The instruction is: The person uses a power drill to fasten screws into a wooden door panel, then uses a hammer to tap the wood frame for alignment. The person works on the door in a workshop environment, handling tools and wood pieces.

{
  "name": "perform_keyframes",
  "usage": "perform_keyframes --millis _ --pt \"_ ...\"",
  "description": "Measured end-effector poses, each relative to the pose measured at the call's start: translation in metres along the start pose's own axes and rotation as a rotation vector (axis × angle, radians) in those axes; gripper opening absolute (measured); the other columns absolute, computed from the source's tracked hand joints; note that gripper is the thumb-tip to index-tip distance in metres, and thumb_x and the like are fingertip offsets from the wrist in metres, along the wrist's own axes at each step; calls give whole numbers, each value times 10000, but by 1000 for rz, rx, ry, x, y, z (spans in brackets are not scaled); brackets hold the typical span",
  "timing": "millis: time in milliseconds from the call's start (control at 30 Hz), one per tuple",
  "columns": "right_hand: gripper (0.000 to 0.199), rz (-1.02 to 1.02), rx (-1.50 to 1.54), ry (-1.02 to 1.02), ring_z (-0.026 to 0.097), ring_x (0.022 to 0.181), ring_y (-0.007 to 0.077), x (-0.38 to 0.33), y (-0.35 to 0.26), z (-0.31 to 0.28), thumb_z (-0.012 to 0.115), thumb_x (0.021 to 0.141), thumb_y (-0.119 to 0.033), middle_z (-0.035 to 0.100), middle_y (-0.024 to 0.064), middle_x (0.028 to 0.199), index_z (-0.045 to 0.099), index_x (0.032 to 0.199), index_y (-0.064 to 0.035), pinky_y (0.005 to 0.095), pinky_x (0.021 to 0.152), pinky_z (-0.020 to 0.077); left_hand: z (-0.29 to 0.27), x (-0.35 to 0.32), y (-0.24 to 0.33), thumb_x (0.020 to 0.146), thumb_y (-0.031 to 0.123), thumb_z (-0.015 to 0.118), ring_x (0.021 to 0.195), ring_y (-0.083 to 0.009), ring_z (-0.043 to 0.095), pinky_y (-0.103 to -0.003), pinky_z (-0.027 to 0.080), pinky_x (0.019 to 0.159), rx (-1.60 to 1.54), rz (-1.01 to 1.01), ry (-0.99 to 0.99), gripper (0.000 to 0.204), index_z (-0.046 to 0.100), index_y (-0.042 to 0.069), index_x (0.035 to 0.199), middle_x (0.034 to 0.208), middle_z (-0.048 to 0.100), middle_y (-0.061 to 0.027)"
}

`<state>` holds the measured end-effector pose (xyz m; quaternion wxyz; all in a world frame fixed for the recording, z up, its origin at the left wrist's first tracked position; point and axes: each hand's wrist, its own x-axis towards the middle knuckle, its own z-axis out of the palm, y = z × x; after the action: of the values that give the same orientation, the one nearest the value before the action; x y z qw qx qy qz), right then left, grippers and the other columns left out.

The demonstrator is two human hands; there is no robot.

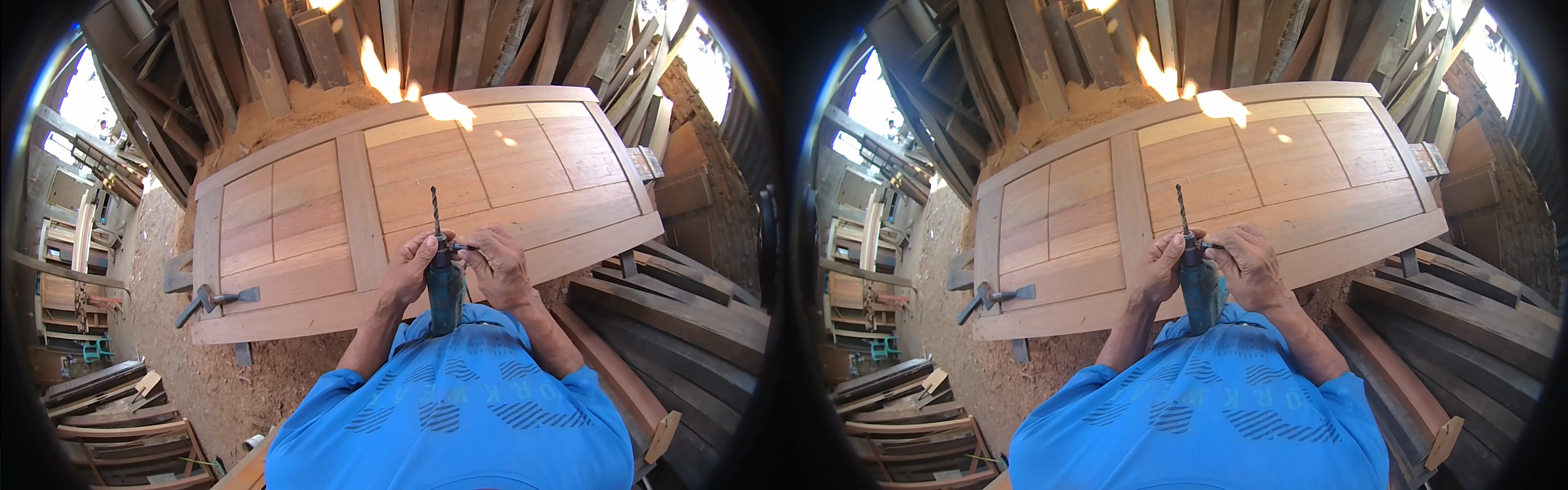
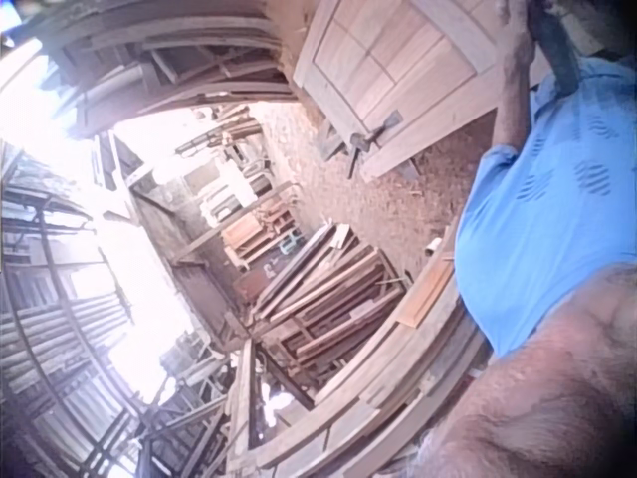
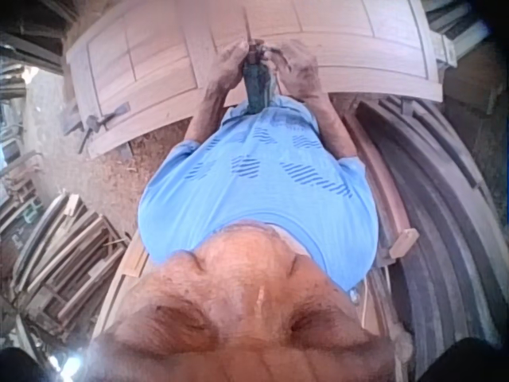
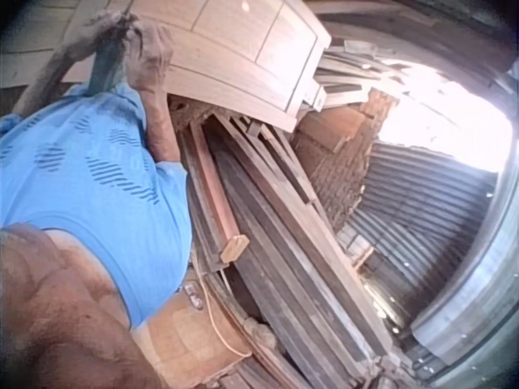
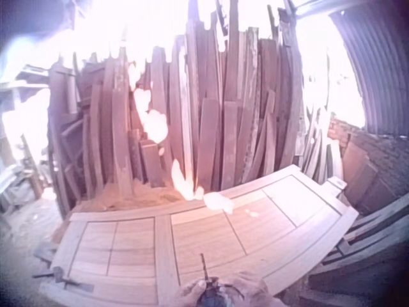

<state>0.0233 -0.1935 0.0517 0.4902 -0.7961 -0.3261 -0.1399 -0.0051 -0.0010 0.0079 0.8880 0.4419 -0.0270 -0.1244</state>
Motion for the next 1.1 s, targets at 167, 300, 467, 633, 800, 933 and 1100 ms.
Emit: perform_keyframes --millis 167,300,467,633,800,933,1100 --pt "208 -67 -16 9 617 876 314 -1 0 -1 743 813 -67 668 113 886 674 1007 -39 404 784 489 -2 1 -2 1032 280 552 934 -148 664 -300 545 839 0 2 18 347 627 -13 1202 1031 701 -85" --pt "228 -135 -63 1 619 899 310 0 0 -3 745 792 -46 673 111 913 676 1009 -51 414 795 488 -4 3 -7 1021 275 575 936 -146 666 -295 545 834 52 22 38 343 628 -16 1194 1030 702 -84" --pt "249 -119 -120 -3 624 902 310 0 -1 -6 749 760 -24 679 103 904 670 995 -49 418 795 489 -3 6 -10 1014 284 590 937 -151 666 -297 539 842 58 21 46 346 634 -15 1185 1027 703 -83" --pt "266 -160 -144 8 625 862 303 -1 -3 -4 745 731 -12 685 96 894 666 981 -57 415 772 493 0 4 -9 1023 287 576 928 -133 653 -289 529 843 186 25 69 340 638 -8 1180 1023 700 -85" --pt "224 -165 -173 5 629 843 294 -1 -2 -6 724 744 -32 680 98 872 668 957 -70 406 758 499 8 4 -7 1044 243 521 870 -132 651 -280 522 785 607 114 113 298 626 -19 1137 950 693 -84" --pt "168 -108 -163 -128 630 844 330 -2 17 -2 704 837 -142 639 125 842 634 961 -53 439 754 493 11 14 -24 1049 246 469 779 -140 632 -292 507 678 702 126 190 265 581 5 1047 834 659 -81" --pt "185 153 -38 -289 603 835 349 3 20 -1 667 885 -172 600 135 864 576 995 -54 451 721 484 22 13 -24 1075 298 431 635 -117 602 -264 482 589 727 179 252 303 510 13 1011 731 630 -49"
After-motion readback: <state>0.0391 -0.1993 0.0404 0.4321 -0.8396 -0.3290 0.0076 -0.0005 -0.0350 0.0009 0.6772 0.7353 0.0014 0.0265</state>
